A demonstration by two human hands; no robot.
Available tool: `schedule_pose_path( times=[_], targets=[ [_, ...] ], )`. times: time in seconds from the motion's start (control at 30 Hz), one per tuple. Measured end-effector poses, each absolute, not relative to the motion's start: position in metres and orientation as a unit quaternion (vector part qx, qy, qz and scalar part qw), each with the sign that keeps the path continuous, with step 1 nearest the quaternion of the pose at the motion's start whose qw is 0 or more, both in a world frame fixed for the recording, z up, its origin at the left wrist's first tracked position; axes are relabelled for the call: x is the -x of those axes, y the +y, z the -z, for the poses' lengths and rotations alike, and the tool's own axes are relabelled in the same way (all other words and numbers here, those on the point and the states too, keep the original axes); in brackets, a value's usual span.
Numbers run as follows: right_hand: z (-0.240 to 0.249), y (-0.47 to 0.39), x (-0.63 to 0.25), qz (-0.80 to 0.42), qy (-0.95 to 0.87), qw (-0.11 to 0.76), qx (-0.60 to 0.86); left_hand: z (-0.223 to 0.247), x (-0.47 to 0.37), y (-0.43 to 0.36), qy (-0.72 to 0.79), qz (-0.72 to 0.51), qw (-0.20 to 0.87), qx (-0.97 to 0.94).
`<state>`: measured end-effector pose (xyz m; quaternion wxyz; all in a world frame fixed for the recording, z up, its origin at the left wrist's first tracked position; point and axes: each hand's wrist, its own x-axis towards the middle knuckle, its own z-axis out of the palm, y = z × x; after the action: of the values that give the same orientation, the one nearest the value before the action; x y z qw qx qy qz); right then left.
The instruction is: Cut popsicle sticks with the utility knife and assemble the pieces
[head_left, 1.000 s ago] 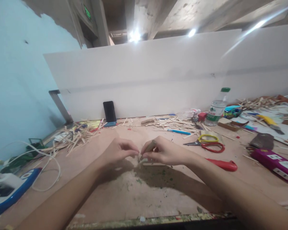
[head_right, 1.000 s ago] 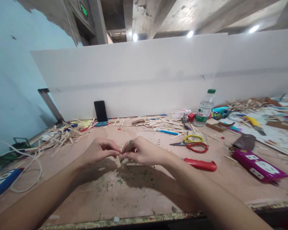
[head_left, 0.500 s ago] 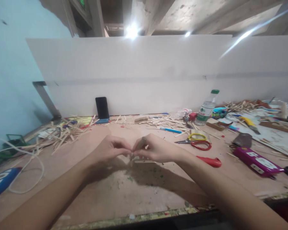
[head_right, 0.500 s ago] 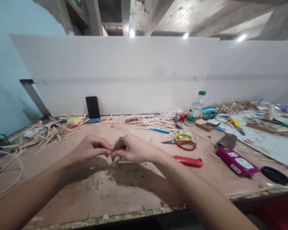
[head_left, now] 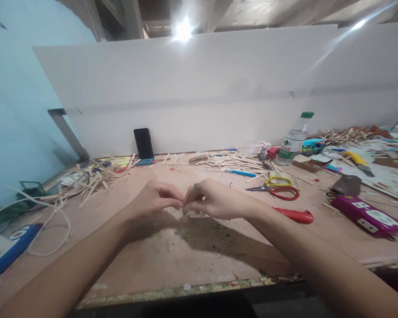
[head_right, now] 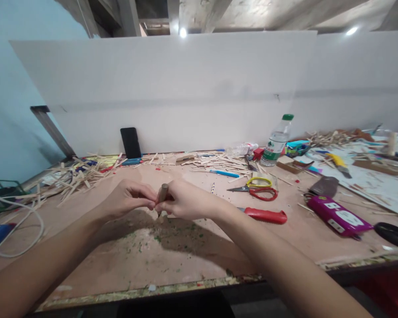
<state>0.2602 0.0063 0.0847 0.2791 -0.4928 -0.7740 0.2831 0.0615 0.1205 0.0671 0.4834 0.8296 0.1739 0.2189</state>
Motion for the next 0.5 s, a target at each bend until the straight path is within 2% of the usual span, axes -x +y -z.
schedule_pose_path(
  times=[0.5],
  targets=[
    [-0.083,0.0021,-0.2618,-0.292,-0.756,0.303,0.501,-0.061,-0.0597,0.1194,0.184,-0.222,0.491,-0.822]
  ],
)
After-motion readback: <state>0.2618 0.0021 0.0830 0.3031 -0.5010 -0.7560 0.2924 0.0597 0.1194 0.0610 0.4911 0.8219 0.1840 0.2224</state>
